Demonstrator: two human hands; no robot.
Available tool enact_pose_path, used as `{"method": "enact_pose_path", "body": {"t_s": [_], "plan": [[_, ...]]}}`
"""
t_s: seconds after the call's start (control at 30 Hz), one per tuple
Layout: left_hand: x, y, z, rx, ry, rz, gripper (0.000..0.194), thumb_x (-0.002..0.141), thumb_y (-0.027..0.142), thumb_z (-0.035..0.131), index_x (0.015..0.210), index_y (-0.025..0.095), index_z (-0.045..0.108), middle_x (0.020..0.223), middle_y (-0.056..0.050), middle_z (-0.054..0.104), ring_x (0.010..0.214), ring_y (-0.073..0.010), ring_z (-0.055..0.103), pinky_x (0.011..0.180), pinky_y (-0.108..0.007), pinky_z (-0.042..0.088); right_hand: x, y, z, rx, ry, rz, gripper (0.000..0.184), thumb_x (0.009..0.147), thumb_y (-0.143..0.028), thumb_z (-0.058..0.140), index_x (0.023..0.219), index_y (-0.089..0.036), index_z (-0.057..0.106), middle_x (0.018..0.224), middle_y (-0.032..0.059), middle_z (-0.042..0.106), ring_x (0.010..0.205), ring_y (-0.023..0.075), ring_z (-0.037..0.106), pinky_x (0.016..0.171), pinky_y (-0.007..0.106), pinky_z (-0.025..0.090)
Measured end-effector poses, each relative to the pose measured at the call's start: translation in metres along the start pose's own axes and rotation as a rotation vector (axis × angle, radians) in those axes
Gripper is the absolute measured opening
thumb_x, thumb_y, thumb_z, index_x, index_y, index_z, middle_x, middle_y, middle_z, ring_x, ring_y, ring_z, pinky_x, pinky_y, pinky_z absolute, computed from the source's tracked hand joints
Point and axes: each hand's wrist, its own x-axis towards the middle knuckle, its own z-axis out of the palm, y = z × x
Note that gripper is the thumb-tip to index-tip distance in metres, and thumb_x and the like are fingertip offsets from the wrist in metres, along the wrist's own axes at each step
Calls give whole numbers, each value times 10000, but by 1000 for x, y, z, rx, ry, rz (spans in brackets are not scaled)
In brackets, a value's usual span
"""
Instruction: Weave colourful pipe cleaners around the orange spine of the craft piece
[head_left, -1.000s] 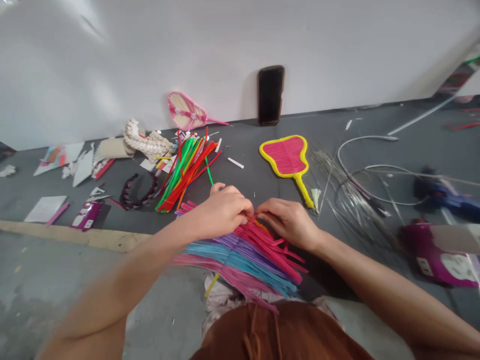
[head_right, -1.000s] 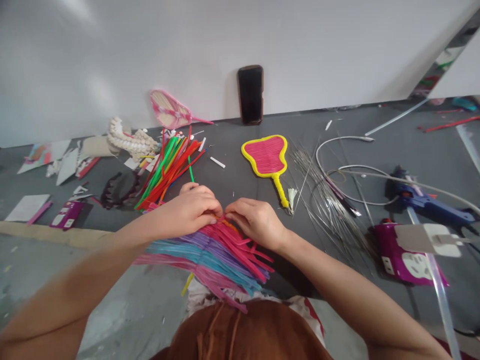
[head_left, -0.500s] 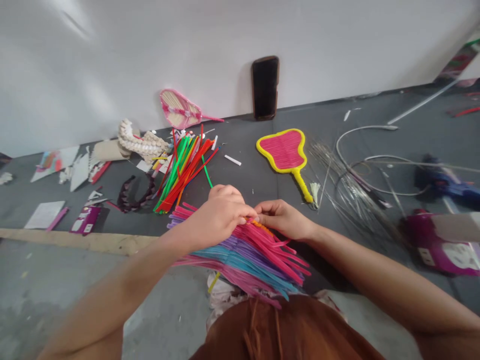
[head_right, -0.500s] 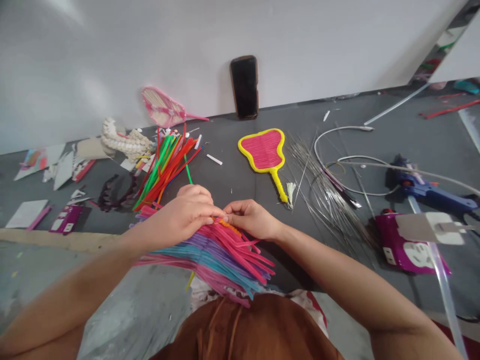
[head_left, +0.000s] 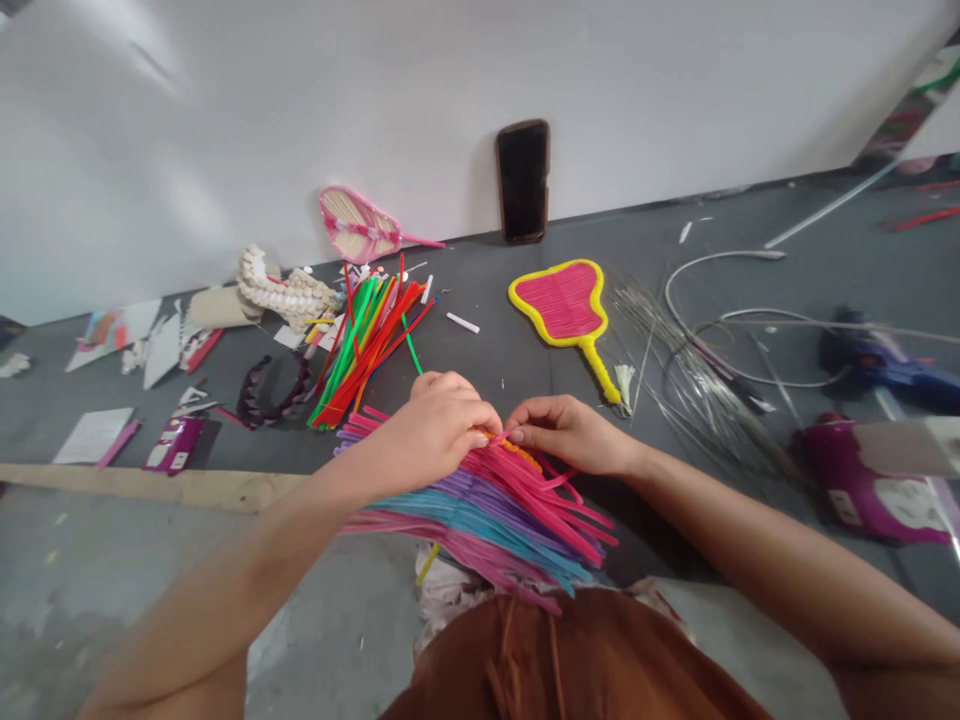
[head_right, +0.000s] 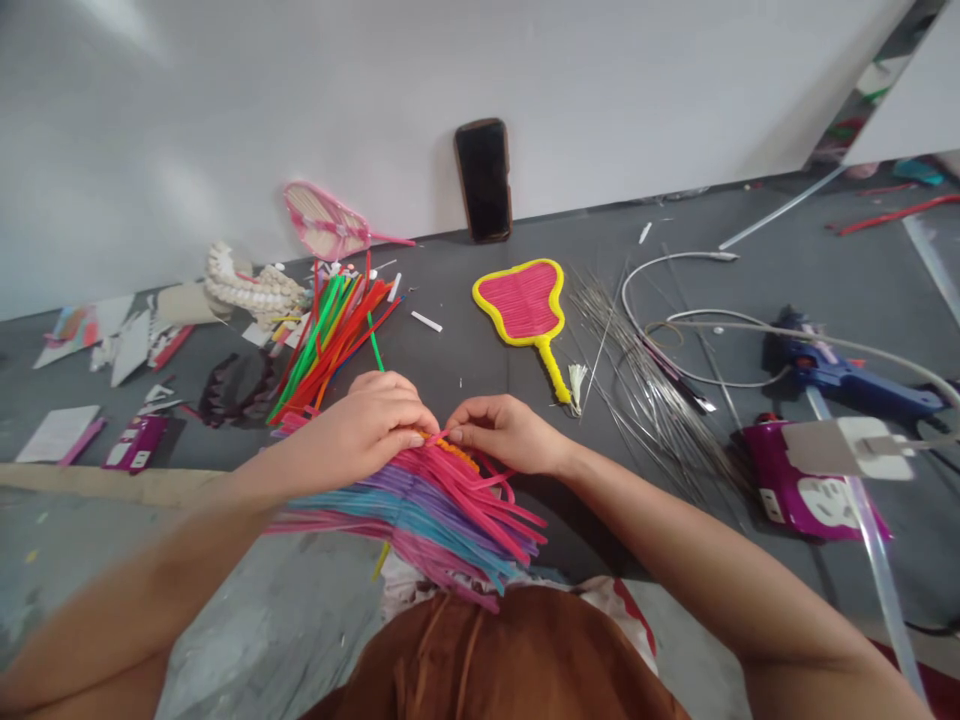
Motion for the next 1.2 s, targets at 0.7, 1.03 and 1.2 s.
{"method": "enact_pose_path", "body": {"t_s": [0.7, 1.03, 1.2], "plan": [[8, 1, -5, -61, -94, -34, 90, 856, 185, 577, 854, 222, 659, 868, 22, 678, 979, -179, 541, 942, -373, 262, -2, -3, 0, -16, 32, -21, 319, 800, -480, 661, 847, -165, 642, 735, -11, 623, 652, 100, 530, 627, 240, 431], [11, 2, -1, 10, -71, -41, 126, 834, 145, 550, 866, 207, 655, 848, 13, 673, 943, -187, 551, 934, -392, 277, -3, -14, 1, -145, 41, -68, 285, 809, -448, 657, 814, -164, 650, 718, -1, 618, 633, 104, 511, 596, 242, 425], [10, 0, 0, -14, -32, -6, 131, 832, 128, 540, 803, 208, 639, 799, 21, 664, 904, -172, 555, 928, -385, 285, -5, -19, 4, -297, 126, -187, 216, 854, -384, 601, 805, -179, 650, 742, 9, 626, 688, 126, 534, 642, 248, 444]]}}
